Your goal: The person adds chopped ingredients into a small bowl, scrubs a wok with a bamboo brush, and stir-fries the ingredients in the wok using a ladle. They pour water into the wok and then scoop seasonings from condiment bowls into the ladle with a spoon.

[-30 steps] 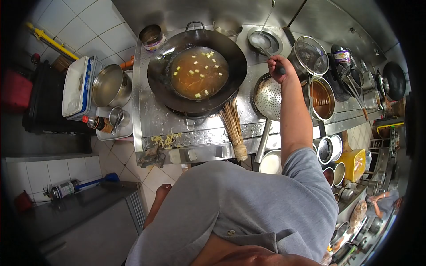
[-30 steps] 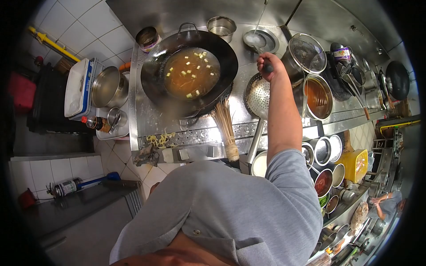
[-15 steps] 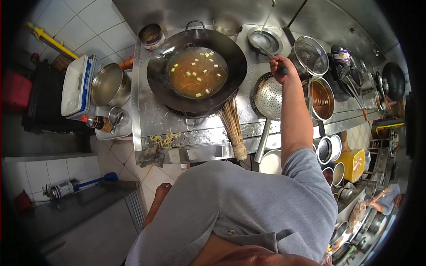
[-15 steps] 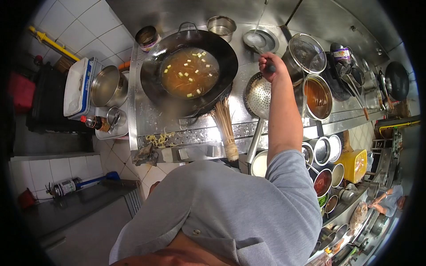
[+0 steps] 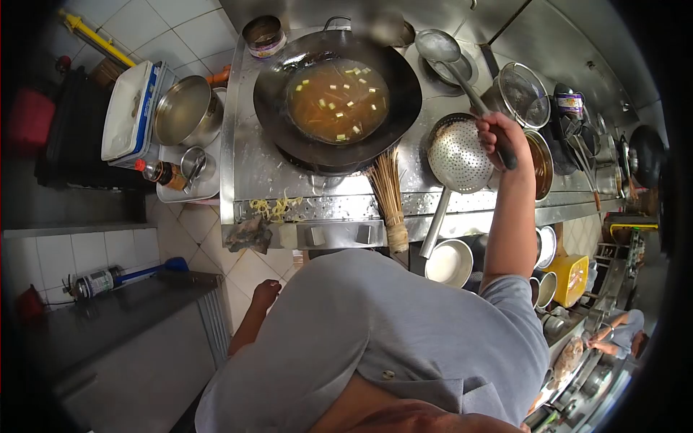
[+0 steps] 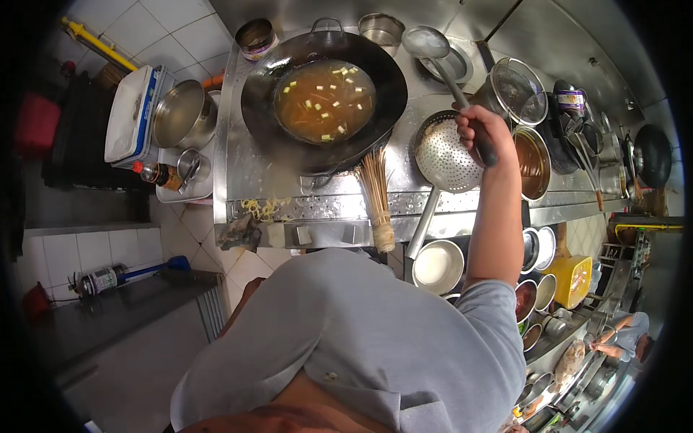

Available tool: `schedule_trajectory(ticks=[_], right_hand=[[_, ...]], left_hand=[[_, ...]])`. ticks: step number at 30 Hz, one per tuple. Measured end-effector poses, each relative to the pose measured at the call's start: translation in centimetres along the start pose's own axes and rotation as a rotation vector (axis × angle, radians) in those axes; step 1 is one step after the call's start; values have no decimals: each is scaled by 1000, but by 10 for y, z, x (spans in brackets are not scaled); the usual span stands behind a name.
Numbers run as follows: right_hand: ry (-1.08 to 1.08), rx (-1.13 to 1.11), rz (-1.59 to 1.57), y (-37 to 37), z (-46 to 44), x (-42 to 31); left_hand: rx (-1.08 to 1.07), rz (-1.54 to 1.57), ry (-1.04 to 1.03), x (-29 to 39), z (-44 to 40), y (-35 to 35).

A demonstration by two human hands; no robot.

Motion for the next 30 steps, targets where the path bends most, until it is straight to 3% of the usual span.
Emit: schedule_trajectory(ticks=[2, 5, 7, 8, 11, 14, 17, 19, 20, 25, 27, 29, 30], right_hand=[[16, 1, 57, -6, 15, 5], [63, -5, 153, -23, 34, 11], [70, -48, 329, -31, 40, 17], [101, -28, 363, -37, 44, 20], [169, -23, 488, -48, 49, 30], [199, 1, 550, -64, 59, 42], [240, 65, 618, -55, 62, 60], [372, 180, 852, -47, 64, 70], [551, 175, 985, -34, 58, 79], [580, 226, 912, -29, 48, 105], [471, 297, 759, -23, 32, 97], [529, 323, 785, -16, 5, 74], [424, 255, 653, -12, -13, 65]], left_hand=[[21, 109, 19, -5, -5, -3], [42, -31, -113, -7, -13, -8], [-10, 196, 115, -6, -13, -4], [-12, 194, 113, -7, -13, -3], [-2, 201, 93, -10, -14, -3], [36, 106, -80, -8, -10, -2], [15, 258, 69, -15, -6, -4], [-54, 146, 98, -18, -6, -7], [-57, 144, 98, -19, -7, -8], [43, 179, 30, -34, -12, -14], [43, 110, -23, -40, -19, -13], [49, 46, -78, -34, -24, -12], [53, 38, -38, -31, -23, -8]])
Point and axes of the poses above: each hand's wrist, its own z-axis away from the middle knuckle, its own y-axis out of the back of the hand, x = y × z, the point moved 5 cm from there along -z, towards the middle knuckle, and after that the axes turned 6 degrees about -z, right-handed, at the moved point
